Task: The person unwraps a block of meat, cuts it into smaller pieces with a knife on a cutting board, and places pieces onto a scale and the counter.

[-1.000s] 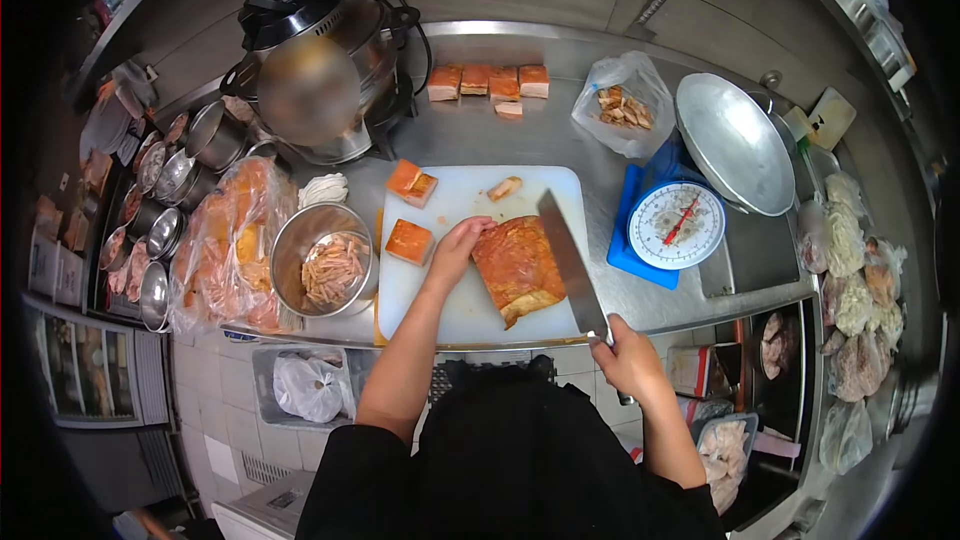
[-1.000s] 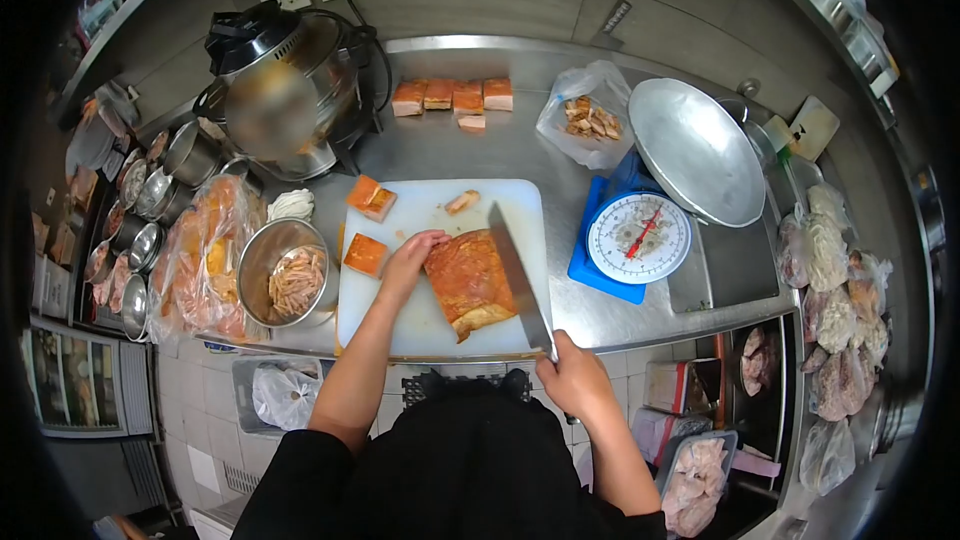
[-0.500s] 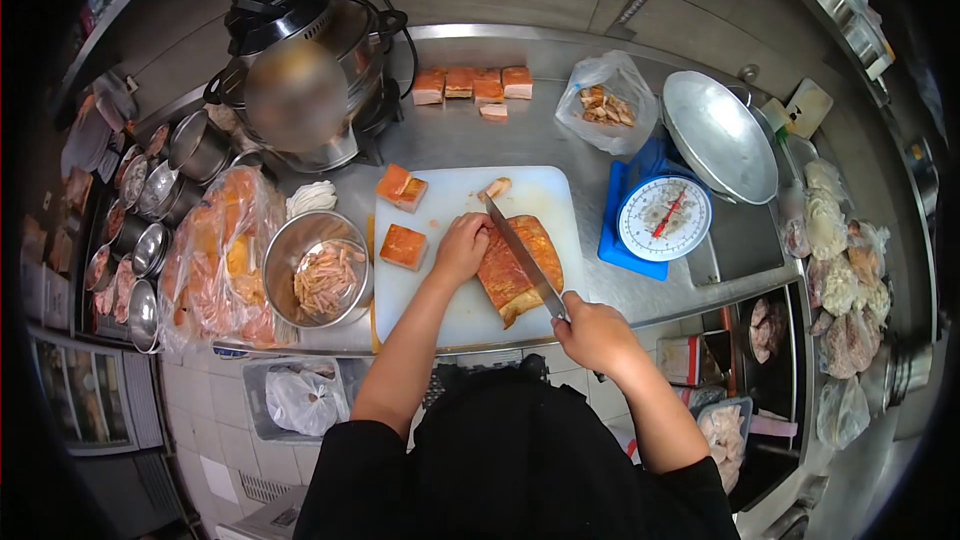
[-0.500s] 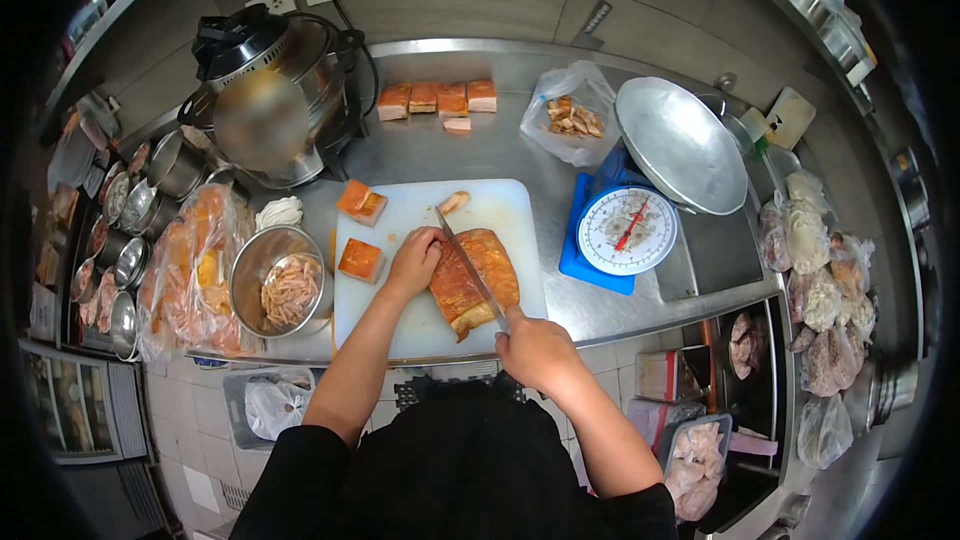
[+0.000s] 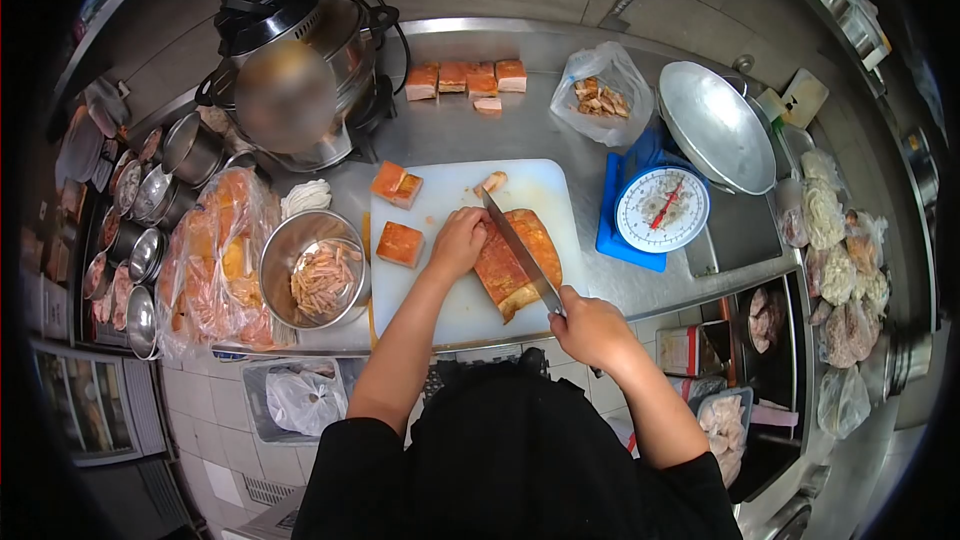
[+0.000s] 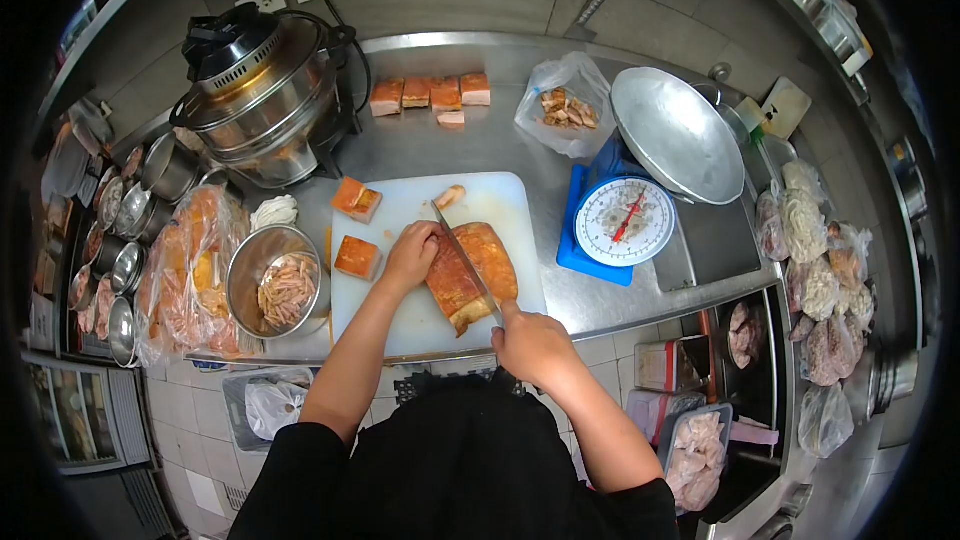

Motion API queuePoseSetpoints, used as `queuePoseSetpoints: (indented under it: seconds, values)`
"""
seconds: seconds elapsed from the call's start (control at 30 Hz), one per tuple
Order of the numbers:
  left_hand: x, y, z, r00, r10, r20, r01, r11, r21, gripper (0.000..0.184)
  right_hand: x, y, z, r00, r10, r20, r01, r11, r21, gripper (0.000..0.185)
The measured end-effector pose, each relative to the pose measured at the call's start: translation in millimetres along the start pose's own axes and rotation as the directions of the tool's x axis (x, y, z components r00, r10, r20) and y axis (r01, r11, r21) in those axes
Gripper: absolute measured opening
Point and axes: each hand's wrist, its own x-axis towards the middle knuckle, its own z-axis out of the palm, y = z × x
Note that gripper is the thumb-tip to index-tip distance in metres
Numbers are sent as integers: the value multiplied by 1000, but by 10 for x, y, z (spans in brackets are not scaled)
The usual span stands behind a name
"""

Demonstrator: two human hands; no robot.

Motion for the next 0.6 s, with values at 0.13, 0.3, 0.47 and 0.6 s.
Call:
queuePoseSetpoints:
  seconds: [0.13, 0.3, 0.47, 0.6]
  values:
    - [-3, -3, 2, 1000, -3, 7, 3, 1000, 7, 24, 0, 8, 2, 1000, -1, -1, 1, 1000, -4, 31]
    - [-5, -8, 2, 999, -18, 31, 17, 1000, 18, 24, 4, 36, 32, 1000, -9, -9, 9, 1000, -5, 31]
    - [-2, -19, 8, 1000, 15, 7, -15, 1000, 8, 25, -6, 35, 29, 1000, -19, -17, 19, 1000, 2, 30]
    - [-6, -4, 0, 1000, 8, 6, -8, 1000, 11, 25, -16, 3, -5, 1000, -3, -1, 3, 1000, 0, 29]
